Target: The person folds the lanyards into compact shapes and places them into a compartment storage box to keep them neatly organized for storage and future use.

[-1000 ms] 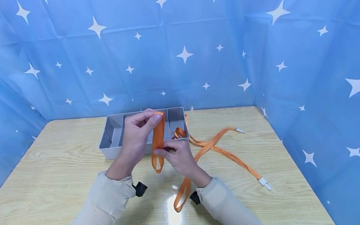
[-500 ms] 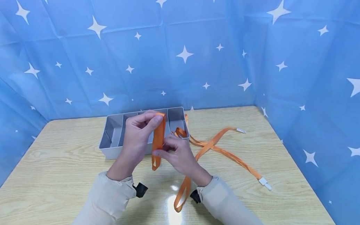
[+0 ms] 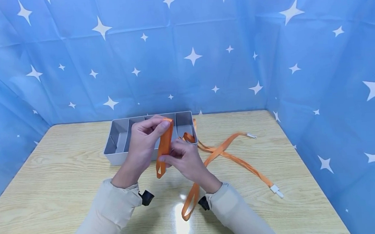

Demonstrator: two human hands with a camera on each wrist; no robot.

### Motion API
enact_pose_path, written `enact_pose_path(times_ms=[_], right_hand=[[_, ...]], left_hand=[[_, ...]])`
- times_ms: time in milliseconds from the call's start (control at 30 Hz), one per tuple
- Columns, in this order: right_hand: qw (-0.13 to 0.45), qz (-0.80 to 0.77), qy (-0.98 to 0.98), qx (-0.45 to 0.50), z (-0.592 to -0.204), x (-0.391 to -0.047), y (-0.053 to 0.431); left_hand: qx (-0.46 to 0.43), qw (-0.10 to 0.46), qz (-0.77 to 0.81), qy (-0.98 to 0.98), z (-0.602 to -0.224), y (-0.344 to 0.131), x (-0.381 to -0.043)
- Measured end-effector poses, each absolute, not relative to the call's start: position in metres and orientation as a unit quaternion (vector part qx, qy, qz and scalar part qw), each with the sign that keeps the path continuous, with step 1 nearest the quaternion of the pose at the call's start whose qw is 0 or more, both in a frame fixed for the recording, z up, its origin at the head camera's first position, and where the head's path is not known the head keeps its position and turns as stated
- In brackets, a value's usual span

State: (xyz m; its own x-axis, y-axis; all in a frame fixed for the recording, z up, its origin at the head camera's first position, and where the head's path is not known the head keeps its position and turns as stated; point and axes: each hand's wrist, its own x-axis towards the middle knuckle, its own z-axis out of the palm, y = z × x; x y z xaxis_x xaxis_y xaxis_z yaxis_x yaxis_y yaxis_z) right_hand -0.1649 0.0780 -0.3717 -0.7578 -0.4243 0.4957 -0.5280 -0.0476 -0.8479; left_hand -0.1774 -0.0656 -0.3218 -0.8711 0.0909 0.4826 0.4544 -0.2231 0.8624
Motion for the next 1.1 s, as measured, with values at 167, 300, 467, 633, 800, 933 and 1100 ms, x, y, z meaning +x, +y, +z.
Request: enact_pose_path(times_ms=[167,300,467,633,800,933,1100], right_hand=[[0.038,0.632,-0.696,0.339,-0.3701,-0.1644,0.077],[0.038,0.632,-0.696,0.339,-0.37,-0.1642,0.0763],[0.042,0.634,-0.691,0.344,-0.3722,-0.1647,0.0761],[0.043,0.637,-0.686,0.349,-0.3735,-0.1646,0.0756],[0.047,0.634,-0.683,0.36,-0.3756,-0.1656,0.0747],[0.056,0.63,-0.683,0.364,-0.376,-0.166,0.0747],[0.053,0.633,-0.68,0.365,-0.3758,-0.1652,0.0751]], left_hand=[[-0.219,0.117,-0.752,-0.61,-0.3221,-0.0651,-0.1771],[-0.225,0.124,-0.752,-0.607,-0.3223,-0.0648,-0.1779],[-0.229,0.132,-0.749,-0.608,-0.3222,-0.065,-0.1778],[-0.228,0.132,-0.747,-0.611,-0.3225,-0.0653,-0.1776],[-0.227,0.133,-0.745,-0.612,-0.323,-0.0655,-0.1779],[-0.23,0.13,-0.745,-0.612,-0.3233,-0.0656,-0.1779],[-0.23,0.131,-0.748,-0.609,-0.323,-0.0656,-0.1779]])
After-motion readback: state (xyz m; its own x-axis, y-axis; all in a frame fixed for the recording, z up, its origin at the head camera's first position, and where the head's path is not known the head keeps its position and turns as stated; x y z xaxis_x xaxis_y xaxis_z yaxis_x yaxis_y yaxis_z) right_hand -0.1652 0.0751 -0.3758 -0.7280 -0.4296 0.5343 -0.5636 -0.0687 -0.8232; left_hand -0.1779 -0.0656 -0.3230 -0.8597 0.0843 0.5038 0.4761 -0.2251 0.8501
